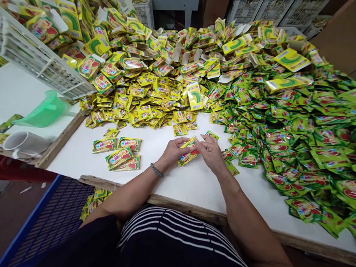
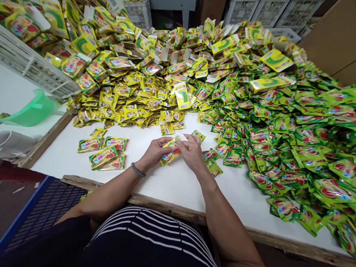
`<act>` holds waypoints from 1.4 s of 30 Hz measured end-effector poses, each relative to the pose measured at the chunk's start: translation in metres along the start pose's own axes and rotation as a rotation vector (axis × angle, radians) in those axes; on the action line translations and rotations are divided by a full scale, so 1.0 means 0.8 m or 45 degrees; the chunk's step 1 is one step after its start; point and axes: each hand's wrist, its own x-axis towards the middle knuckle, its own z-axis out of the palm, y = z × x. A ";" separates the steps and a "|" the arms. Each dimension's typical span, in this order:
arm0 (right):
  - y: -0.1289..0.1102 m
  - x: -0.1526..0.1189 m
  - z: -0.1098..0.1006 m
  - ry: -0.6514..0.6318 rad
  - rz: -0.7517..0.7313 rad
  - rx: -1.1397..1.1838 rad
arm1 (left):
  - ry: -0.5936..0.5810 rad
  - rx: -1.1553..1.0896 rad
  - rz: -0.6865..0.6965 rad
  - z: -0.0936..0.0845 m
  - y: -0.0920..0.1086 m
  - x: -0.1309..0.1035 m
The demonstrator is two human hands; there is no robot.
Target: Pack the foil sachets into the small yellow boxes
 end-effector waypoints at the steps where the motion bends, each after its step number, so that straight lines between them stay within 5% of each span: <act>1: -0.001 0.000 0.000 -0.009 0.002 0.008 | 0.015 0.002 0.003 0.001 0.000 0.000; 7: -0.011 0.003 -0.005 0.217 0.101 0.264 | 0.070 0.045 0.117 0.005 0.008 -0.001; 11: -0.015 0.001 0.002 0.095 0.163 0.511 | 0.032 0.142 0.266 0.004 0.014 -0.006; 16: -0.018 -0.001 0.002 0.122 -0.011 0.258 | -0.067 0.428 0.353 -0.005 0.011 -0.006; 23: -0.021 -0.009 -0.004 0.086 -0.093 0.131 | -0.124 0.387 0.375 -0.004 0.000 -0.005; 31: 0.009 -0.013 -0.005 -0.299 0.111 0.311 | -0.213 0.720 0.594 -0.005 -0.001 -0.018; 37: -0.008 -0.011 0.001 0.168 0.140 0.516 | -0.112 0.373 0.429 -0.006 0.005 -0.012; 42: -0.014 -0.009 0.008 -0.061 0.161 0.506 | -0.136 0.159 0.224 -0.007 0.014 -0.010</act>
